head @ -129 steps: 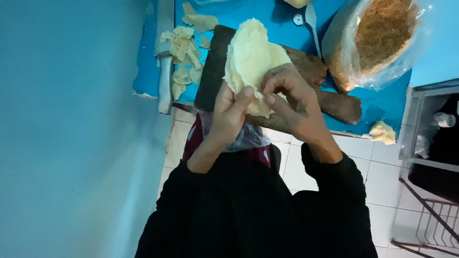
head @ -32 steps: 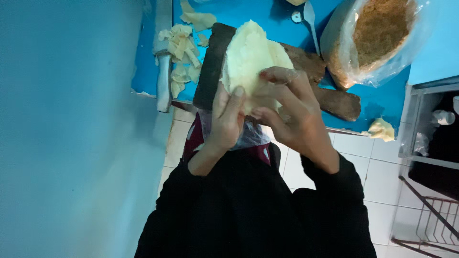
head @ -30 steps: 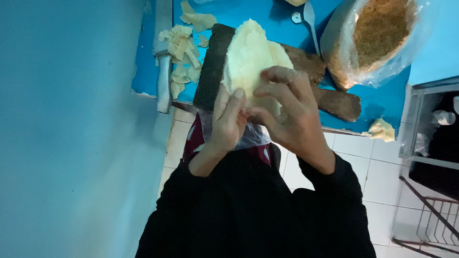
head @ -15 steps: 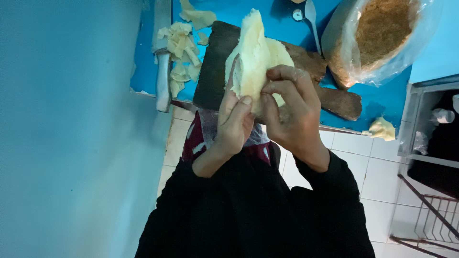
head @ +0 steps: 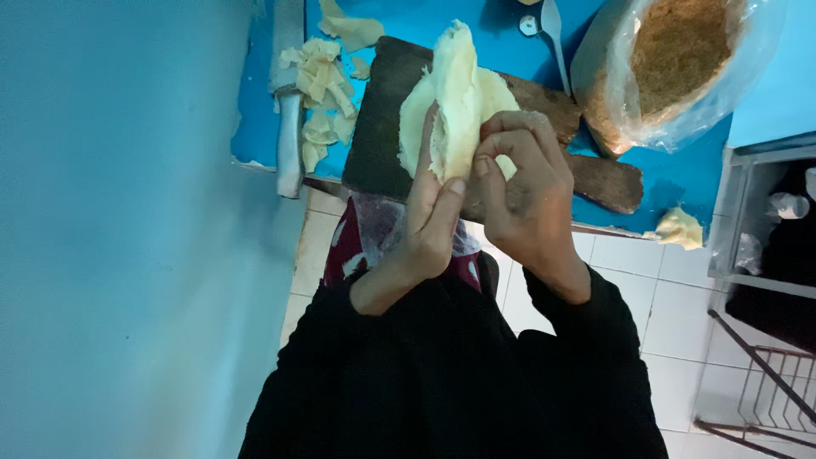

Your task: The person peels the thin outer skin off round white cakes by hand, holding each cake in one hand while tearing and pulling strips of skin off with the other. Peeled skins accumulate on the blue table beside the cutting board as the person works through the cakes one at a time.

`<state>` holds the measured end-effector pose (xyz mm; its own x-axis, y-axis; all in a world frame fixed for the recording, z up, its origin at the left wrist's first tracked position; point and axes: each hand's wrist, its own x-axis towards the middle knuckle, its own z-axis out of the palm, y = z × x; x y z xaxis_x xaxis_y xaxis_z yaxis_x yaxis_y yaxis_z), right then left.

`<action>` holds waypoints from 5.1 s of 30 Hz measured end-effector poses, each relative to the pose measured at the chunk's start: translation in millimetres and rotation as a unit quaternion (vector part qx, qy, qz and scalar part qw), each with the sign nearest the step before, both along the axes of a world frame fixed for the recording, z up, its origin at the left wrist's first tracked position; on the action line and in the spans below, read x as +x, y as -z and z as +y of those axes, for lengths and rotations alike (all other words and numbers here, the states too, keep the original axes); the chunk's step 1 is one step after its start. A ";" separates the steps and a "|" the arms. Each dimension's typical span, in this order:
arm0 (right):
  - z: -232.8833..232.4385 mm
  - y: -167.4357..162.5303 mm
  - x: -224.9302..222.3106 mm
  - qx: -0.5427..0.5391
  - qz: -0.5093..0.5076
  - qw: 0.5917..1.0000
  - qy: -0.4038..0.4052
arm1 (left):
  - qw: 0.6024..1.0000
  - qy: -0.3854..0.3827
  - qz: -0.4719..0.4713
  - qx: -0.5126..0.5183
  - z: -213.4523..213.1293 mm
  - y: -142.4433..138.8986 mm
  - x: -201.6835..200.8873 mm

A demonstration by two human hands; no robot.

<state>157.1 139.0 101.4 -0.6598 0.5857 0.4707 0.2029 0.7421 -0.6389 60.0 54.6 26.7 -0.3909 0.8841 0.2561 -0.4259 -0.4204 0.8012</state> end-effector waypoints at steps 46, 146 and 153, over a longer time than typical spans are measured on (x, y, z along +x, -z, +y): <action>42.9 27.2 4.4 -0.556 0.293 0.777 -0.033 | 0.956 -0.223 -0.190 -0.032 11.6 25.5 1.3; 77.1 44.8 -31.2 0.091 -0.056 0.973 -0.205 | 0.934 -0.259 -0.244 0.025 -21.4 -7.4 -69.7; 105.6 47.9 9.8 0.041 -0.084 0.996 -0.013 | 0.919 -0.274 -0.284 0.018 -23.8 -5.7 -77.6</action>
<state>166.9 244.7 53.6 -0.7482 0.5313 0.3974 0.2817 0.7967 -0.5348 -17.6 30.8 32.4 -0.8545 0.5095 -0.1012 -0.4872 -0.7182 0.4968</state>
